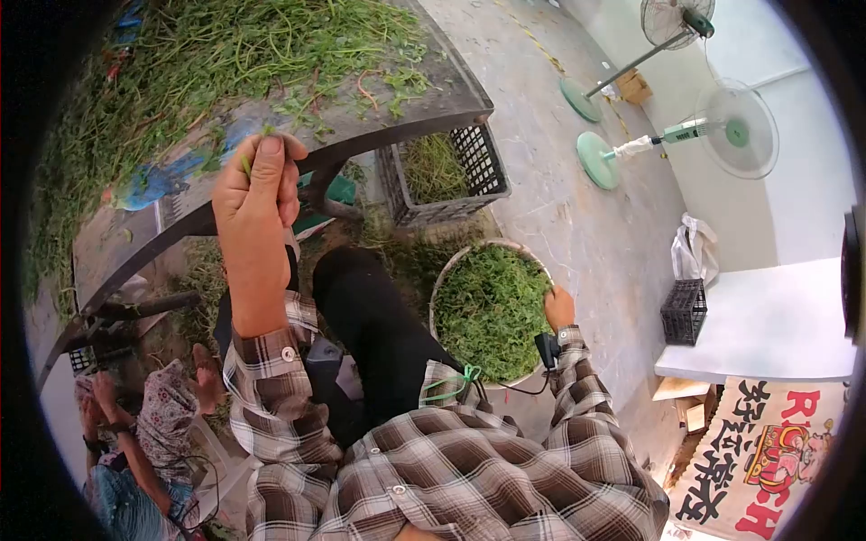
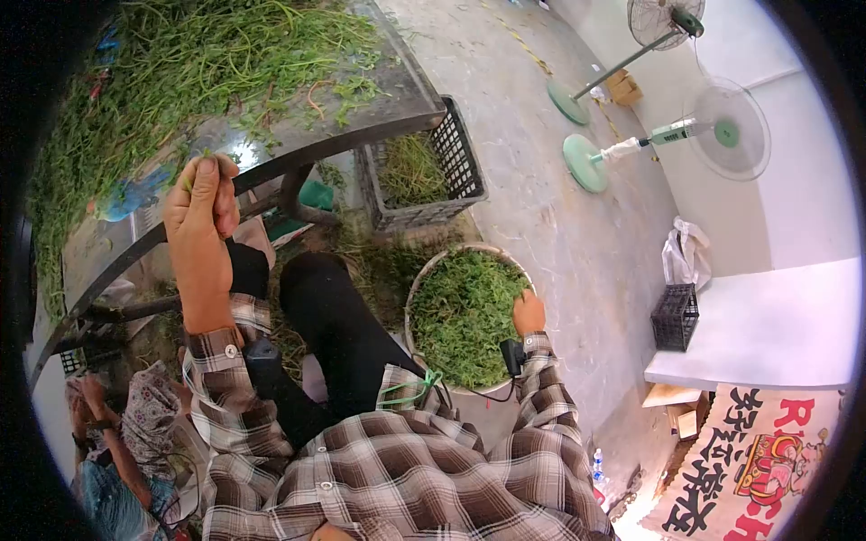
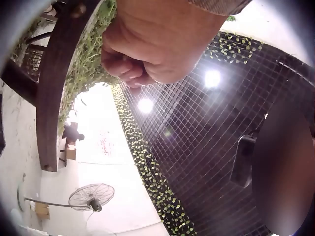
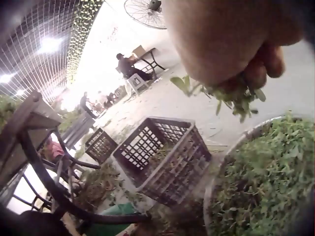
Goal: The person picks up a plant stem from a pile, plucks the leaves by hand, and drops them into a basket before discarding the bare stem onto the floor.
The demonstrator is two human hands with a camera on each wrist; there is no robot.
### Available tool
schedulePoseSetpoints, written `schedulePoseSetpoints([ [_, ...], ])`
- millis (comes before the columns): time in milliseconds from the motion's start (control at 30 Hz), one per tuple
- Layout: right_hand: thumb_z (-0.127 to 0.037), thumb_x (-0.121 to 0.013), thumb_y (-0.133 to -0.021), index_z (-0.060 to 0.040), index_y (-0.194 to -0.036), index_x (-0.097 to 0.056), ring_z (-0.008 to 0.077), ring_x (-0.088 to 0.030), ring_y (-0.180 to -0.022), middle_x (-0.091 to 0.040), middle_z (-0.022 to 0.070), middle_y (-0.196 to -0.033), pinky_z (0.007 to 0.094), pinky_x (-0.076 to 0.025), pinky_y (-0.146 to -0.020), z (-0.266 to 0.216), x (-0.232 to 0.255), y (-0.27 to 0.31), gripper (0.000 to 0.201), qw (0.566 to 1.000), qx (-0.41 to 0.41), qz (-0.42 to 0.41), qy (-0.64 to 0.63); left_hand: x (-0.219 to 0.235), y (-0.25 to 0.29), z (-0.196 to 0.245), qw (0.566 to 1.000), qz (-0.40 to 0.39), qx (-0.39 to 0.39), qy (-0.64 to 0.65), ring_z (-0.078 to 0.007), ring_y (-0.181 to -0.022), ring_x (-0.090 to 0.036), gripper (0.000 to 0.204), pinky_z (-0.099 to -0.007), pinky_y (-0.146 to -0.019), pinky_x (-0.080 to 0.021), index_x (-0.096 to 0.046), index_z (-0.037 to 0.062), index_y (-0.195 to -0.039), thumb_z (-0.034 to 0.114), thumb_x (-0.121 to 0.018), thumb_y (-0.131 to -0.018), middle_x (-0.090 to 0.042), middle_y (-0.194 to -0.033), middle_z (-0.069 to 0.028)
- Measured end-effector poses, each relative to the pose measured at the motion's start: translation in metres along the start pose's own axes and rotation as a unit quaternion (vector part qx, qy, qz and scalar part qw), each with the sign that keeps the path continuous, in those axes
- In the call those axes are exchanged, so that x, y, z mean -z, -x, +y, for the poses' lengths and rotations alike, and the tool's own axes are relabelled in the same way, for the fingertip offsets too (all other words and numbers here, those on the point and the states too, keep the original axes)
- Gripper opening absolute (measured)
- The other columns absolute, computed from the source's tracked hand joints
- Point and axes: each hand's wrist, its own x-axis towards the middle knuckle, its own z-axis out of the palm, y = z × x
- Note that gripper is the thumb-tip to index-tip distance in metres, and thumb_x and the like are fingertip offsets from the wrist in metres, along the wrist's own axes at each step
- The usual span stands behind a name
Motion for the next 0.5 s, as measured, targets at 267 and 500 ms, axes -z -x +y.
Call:
schedulePoseSetpoints([
  [267,-0.022,-0.054,-0.078,-0.008,-0.116,-0.055,0.0354,-0.054,-0.101,-0.057,0.0205,-0.109,0.0435,-0.044,-0.086,-0.011,-0.014,-0.008,0.04,0.99,0.099,-0.088,0.056,0.003,-0.001,0.002,1.0,-0.008,-0.013,-0.018,-0.0026,-0.053,-0.034,0.027,-0.0181,-0.048,-0.027,-0.058,0.0031,-0.083,0.026,-0.048,-0.095,-0.044,-0.061,0.005],
  [500,-0.019,-0.053,-0.081,0.0002,-0.095,-0.061,0.0367,-0.057,-0.088,-0.061,0.0199,-0.092,0.0429,-0.044,-0.077,-0.127,0.022,-0.006,0.025,0.963,0.237,-0.072,-0.106,0.002,0.001,0.005,0.999,-0.008,-0.006,-0.03,-0.0032,-0.057,-0.033,0.028,-0.0183,-0.052,-0.027,-0.057,0.0025,-0.083,0.025,-0.047,-0.095,-0.042,-0.063,0.0047],
])
